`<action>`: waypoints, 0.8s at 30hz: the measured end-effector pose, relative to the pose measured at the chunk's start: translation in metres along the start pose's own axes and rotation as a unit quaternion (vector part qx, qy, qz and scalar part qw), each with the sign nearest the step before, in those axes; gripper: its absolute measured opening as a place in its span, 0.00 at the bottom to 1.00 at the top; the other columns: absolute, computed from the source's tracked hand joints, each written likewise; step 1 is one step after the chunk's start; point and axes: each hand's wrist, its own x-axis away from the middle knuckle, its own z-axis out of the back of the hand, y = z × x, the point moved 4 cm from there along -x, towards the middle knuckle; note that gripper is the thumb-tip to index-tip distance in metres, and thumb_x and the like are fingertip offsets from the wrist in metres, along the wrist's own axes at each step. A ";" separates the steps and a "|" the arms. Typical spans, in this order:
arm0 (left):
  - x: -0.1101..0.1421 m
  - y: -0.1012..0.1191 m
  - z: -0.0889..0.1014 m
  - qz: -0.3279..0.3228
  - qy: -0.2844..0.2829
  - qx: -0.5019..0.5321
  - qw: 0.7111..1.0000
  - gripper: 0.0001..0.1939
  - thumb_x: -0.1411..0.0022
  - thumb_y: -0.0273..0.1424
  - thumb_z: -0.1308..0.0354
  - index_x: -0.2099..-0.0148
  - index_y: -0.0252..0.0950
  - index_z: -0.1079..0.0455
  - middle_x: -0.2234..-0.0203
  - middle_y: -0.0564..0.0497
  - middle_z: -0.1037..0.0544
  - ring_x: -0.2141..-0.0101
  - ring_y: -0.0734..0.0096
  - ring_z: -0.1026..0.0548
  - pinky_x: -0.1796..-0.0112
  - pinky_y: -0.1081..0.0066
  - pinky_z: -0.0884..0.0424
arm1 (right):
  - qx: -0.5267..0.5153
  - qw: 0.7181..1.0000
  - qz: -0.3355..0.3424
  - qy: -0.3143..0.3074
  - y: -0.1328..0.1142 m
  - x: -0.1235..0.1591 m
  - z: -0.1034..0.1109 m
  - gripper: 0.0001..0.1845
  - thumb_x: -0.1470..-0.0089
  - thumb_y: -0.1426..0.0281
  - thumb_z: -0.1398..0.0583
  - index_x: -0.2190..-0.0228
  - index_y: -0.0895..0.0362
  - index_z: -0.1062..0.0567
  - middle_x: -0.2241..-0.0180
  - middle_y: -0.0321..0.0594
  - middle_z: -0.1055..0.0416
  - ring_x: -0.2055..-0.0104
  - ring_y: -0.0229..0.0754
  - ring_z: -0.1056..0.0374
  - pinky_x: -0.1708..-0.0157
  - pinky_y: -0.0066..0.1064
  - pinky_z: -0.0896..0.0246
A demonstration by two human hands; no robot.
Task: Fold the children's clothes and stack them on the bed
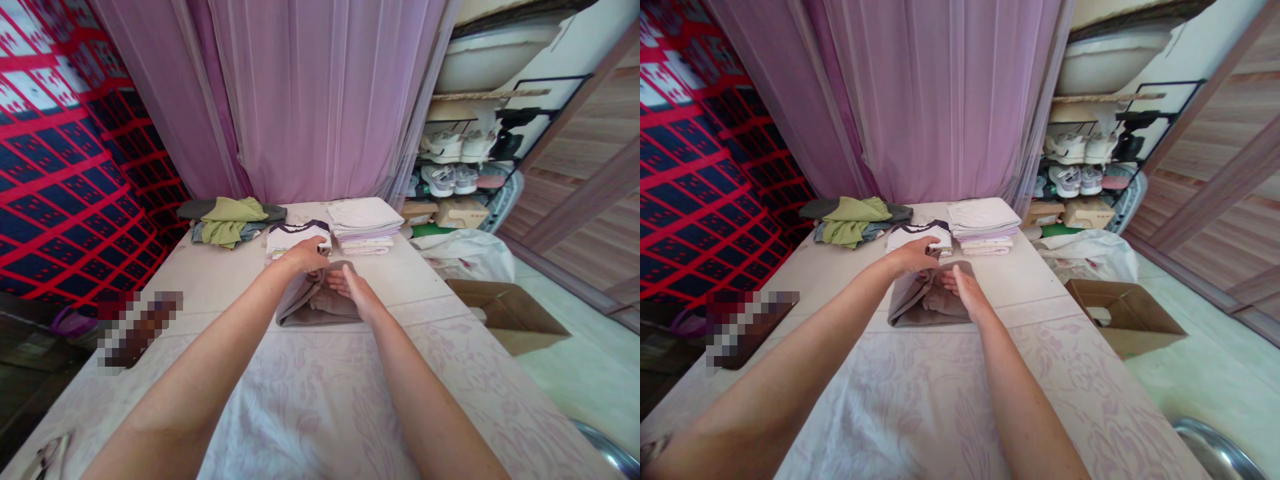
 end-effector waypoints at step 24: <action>0.043 -0.059 -0.054 -0.210 0.069 -0.041 0.974 0.40 0.44 0.46 0.43 0.34 0.37 0.48 0.35 0.40 0.48 0.36 0.48 0.51 0.40 0.48 0.55 | 0.134 0.978 0.042 0.157 -0.013 0.014 0.032 0.38 0.57 0.67 0.41 0.42 0.50 0.39 0.54 0.37 0.28 0.64 0.41 0.30 0.68 0.30 0.32</action>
